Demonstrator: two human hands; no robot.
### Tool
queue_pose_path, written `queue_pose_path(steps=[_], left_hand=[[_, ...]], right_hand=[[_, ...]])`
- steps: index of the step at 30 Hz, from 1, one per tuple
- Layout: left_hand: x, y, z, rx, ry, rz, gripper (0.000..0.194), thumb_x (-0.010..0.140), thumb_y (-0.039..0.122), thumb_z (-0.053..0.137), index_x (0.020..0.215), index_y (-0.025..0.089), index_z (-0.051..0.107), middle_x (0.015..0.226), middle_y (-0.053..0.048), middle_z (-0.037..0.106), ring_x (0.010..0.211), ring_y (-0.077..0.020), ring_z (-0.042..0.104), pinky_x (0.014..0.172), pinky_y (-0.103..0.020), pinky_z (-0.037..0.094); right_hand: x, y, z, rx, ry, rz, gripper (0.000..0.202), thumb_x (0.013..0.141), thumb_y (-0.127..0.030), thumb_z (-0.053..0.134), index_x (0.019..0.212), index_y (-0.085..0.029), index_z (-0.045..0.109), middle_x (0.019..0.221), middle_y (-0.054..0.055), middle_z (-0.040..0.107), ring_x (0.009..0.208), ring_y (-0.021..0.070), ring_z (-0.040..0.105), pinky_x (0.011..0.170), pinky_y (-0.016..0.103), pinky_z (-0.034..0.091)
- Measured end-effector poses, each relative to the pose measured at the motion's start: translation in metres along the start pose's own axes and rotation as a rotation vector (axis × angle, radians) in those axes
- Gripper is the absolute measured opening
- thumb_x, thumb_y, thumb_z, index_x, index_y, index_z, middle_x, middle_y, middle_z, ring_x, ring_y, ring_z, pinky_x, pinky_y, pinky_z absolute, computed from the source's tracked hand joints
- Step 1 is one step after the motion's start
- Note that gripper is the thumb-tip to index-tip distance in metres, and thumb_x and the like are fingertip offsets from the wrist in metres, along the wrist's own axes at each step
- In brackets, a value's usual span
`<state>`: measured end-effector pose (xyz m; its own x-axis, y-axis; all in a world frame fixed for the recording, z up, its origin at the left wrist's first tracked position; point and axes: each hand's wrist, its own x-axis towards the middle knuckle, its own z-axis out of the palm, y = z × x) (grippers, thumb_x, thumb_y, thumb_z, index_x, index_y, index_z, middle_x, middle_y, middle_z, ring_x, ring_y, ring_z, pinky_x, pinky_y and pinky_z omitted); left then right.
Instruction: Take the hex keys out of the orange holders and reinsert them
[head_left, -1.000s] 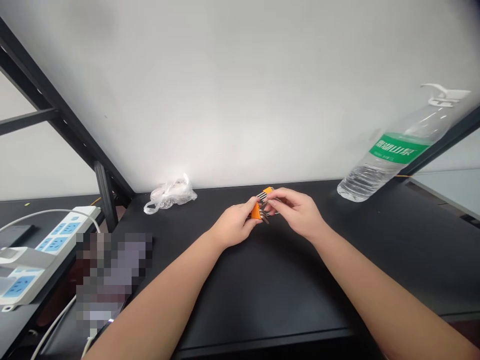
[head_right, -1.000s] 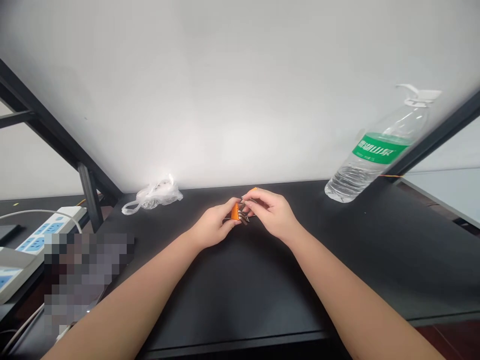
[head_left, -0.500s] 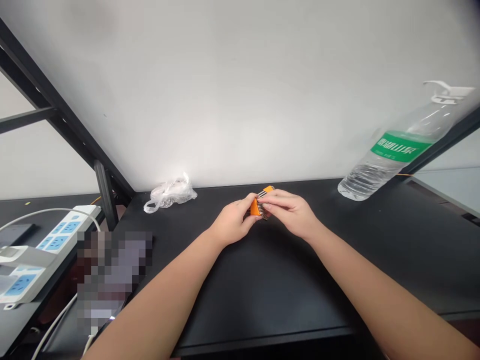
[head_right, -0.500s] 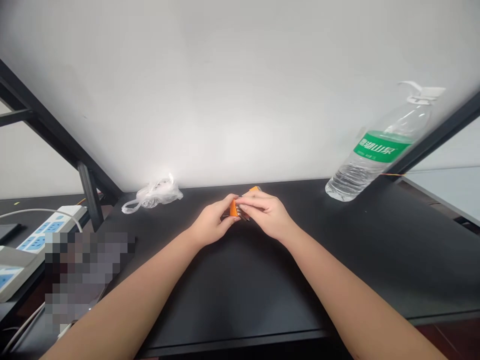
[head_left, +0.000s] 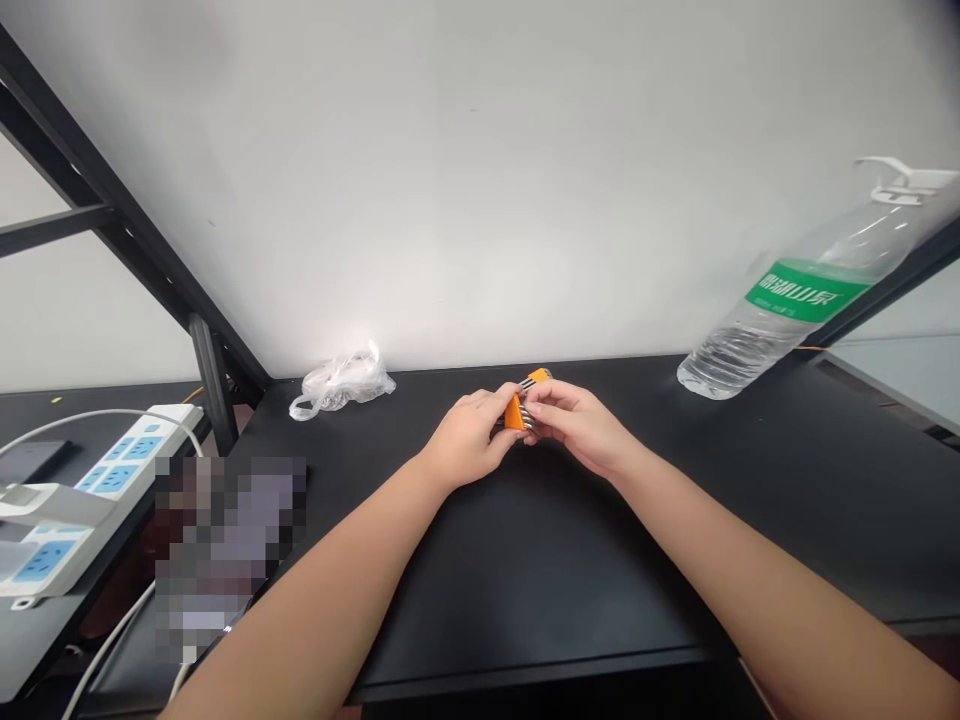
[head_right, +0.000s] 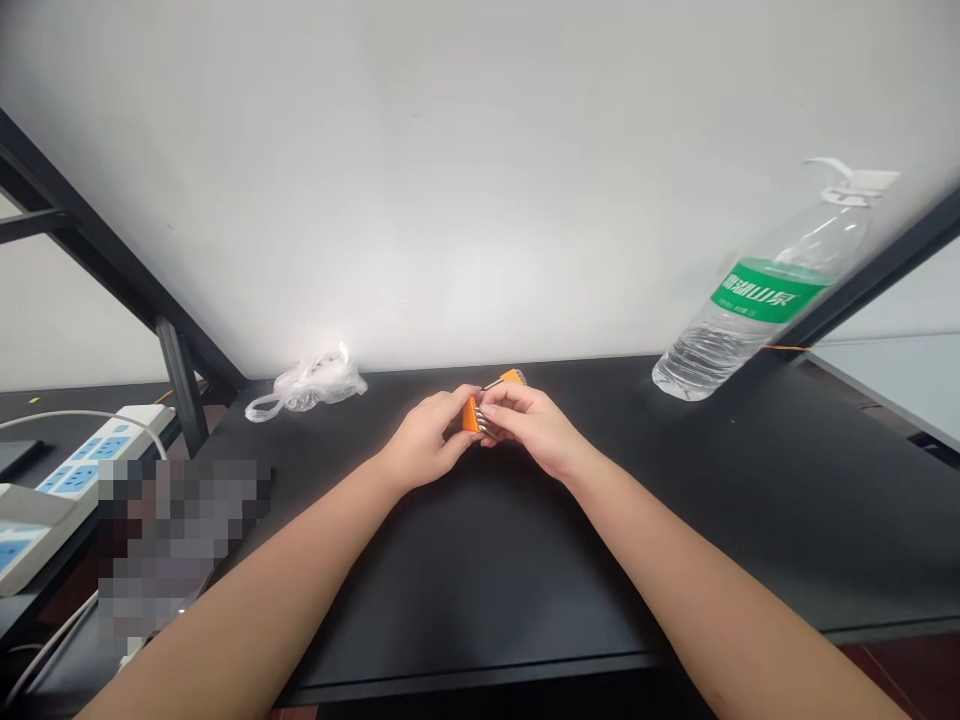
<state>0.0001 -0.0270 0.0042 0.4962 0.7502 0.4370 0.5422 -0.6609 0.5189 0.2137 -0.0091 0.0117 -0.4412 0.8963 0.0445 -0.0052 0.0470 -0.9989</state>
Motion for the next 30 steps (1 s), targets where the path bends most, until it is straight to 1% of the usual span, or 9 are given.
queue_pose_path(steps=[2,5,7,13,19,21,24,27,30], left_hand=[[0.000,-0.003,0.001,0.007,0.005,-0.002,0.049,0.098,0.030,0.057,0.144,0.025,0.043,0.120,-0.008,0.070,0.107,-0.0257,0.065,0.097,-0.043,0.051],[0.000,-0.008,0.003,0.006,0.014,-0.035,0.051,0.099,0.031,0.057,0.146,0.025,0.041,0.127,-0.009,0.068,0.111,-0.0259,0.065,0.099,-0.043,0.052],[0.000,-0.011,0.004,0.000,0.018,-0.065,0.051,0.099,0.031,0.057,0.147,0.025,0.041,0.129,-0.010,0.067,0.111,-0.0256,0.065,0.098,-0.043,0.053],[0.000,-0.016,0.005,-0.033,0.038,-0.106,0.052,0.099,0.031,0.058,0.148,0.025,0.041,0.129,-0.009,0.068,0.110,-0.0243,0.067,0.098,-0.041,0.054],[0.001,-0.016,0.006,-0.034,0.029,-0.098,0.053,0.099,0.031,0.057,0.148,0.025,0.040,0.131,-0.009,0.067,0.113,-0.0244,0.067,0.099,-0.041,0.054],[0.001,-0.015,0.006,-0.028,0.023,-0.093,0.052,0.099,0.030,0.057,0.148,0.025,0.041,0.132,-0.008,0.067,0.113,-0.0244,0.066,0.099,-0.041,0.054],[0.002,-0.012,0.005,-0.025,0.005,-0.072,0.051,0.098,0.029,0.057,0.147,0.025,0.042,0.131,-0.009,0.067,0.111,-0.0241,0.067,0.098,-0.041,0.054],[0.002,-0.008,0.003,-0.017,-0.038,-0.043,0.049,0.097,0.030,0.059,0.143,0.025,0.045,0.123,-0.008,0.069,0.106,-0.0241,0.067,0.094,-0.040,0.055],[0.003,-0.003,0.002,-0.005,-0.071,-0.025,0.045,0.096,0.031,0.059,0.139,0.024,0.048,0.111,-0.008,0.070,0.097,-0.0235,0.067,0.088,-0.039,0.055]], right_hand=[[0.000,-0.001,-0.012,-0.227,0.005,-0.043,0.026,0.092,-0.049,0.066,0.093,-0.023,0.072,0.088,0.004,0.070,0.076,0.0210,0.068,0.075,0.039,0.058],[0.000,0.001,-0.035,-0.726,0.065,-0.129,0.016,0.091,-0.036,0.065,0.092,-0.026,0.077,0.097,0.005,0.070,0.081,0.0217,0.065,0.076,0.037,0.054],[0.001,0.005,-0.048,-0.934,0.021,-0.138,0.016,0.089,-0.028,0.064,0.097,-0.027,0.078,0.104,0.005,0.069,0.084,0.0218,0.065,0.078,0.037,0.052],[0.004,0.011,-0.052,-1.128,-0.131,-0.123,0.018,0.090,-0.022,0.058,0.091,-0.025,0.076,0.104,0.005,0.069,0.087,0.0215,0.064,0.073,0.033,0.049],[-0.006,0.005,-0.040,-1.332,-0.111,0.007,0.011,0.077,-0.015,0.065,0.069,-0.021,0.060,0.085,0.006,0.068,0.063,0.0171,0.057,0.054,0.030,0.036],[-0.009,0.002,-0.038,-1.289,-0.114,0.026,0.013,0.074,-0.014,0.066,0.067,-0.021,0.057,0.077,0.004,0.066,0.060,0.0170,0.056,0.053,0.030,0.036],[-0.009,-0.005,-0.036,-1.002,-0.106,-0.026,0.005,0.078,-0.018,0.064,0.079,-0.023,0.063,0.076,0.001,0.068,0.064,0.0179,0.061,0.059,0.031,0.045],[-0.007,-0.009,-0.032,-0.625,0.006,-0.132,0.014,0.087,-0.028,0.065,0.100,-0.025,0.069,0.092,0.002,0.073,0.079,0.0207,0.069,0.075,0.036,0.057],[-0.005,-0.009,-0.023,-0.373,0.128,-0.194,0.021,0.089,-0.039,0.070,0.104,-0.024,0.073,0.099,0.005,0.075,0.090,0.0242,0.072,0.087,0.043,0.060]])
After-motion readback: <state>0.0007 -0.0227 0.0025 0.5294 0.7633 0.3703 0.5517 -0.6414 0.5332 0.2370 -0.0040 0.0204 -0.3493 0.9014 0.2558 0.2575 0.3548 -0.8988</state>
